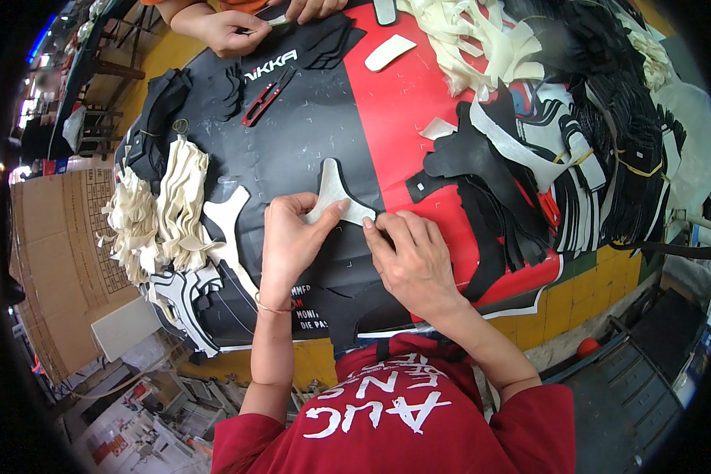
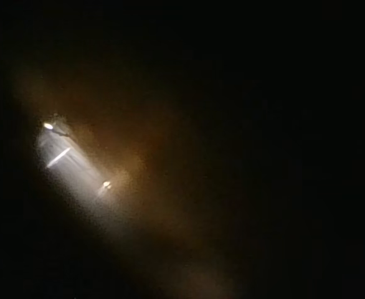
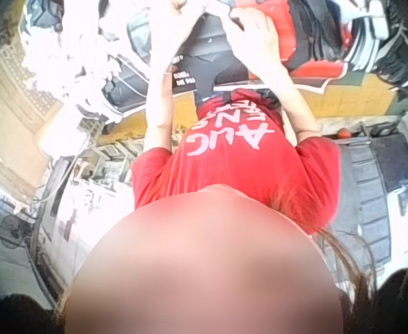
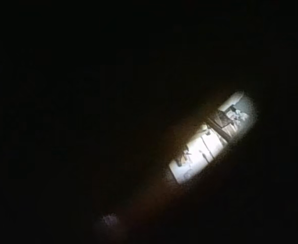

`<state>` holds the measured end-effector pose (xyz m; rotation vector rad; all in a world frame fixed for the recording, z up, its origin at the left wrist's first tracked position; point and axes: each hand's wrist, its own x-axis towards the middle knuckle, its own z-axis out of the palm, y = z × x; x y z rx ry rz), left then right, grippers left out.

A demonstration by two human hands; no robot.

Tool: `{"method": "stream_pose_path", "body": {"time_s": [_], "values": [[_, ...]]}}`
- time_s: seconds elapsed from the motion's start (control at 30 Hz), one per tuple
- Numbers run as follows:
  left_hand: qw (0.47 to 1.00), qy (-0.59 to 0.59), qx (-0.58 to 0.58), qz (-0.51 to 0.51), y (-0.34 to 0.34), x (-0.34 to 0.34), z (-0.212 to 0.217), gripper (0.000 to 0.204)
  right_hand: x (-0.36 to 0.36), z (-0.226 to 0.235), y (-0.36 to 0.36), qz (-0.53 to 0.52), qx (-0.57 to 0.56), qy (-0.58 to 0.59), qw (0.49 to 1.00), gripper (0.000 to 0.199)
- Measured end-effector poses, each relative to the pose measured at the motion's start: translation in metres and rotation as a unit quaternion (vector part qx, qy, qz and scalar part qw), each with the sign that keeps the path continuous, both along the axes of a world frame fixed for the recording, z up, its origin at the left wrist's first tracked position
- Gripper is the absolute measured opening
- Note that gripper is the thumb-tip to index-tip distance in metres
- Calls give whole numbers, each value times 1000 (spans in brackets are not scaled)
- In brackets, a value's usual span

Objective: The person repeatedly picks up small white and black fabric pieces from a table, aligns them, and presses them together by hand. They handle the pieces one at a time, occasionally moving them aside to reach other items.

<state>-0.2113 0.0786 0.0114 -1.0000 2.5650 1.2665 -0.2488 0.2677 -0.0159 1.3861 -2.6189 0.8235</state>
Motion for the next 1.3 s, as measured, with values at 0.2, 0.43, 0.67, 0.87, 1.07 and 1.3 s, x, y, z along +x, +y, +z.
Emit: {"method": "stream_pose_path", "body": {"time_s": [0.2, 0.43, 0.67, 0.87, 1.07, 1.3], "values": [[1000, 16, 1, 1, 0, 2, 0, 35, 1, -2, -1, 9, 23, 44, 999, 32], [997, 45, 44, 52, -4, 4, -2, 32, -1, -1, 0, 12, 24, 44, 999, 27], [992, 53, 59, 96, -5, 3, -4, 31, -1, -2, -1, 11, 21, 48, 999, 27], [992, 54, 42, 106, -4, 1, -8, 28, -2, -1, -1, 13, 21, 45, 999, 27], [992, 61, 11, 107, -1, -2, -10, 29, -5, 10, -4, 28, 38, 32, 998, 26], [991, 63, -21, 113, 1, -1, -12, 27, -27, 29, -23, 78, 1, -71, 994, 51]]}}
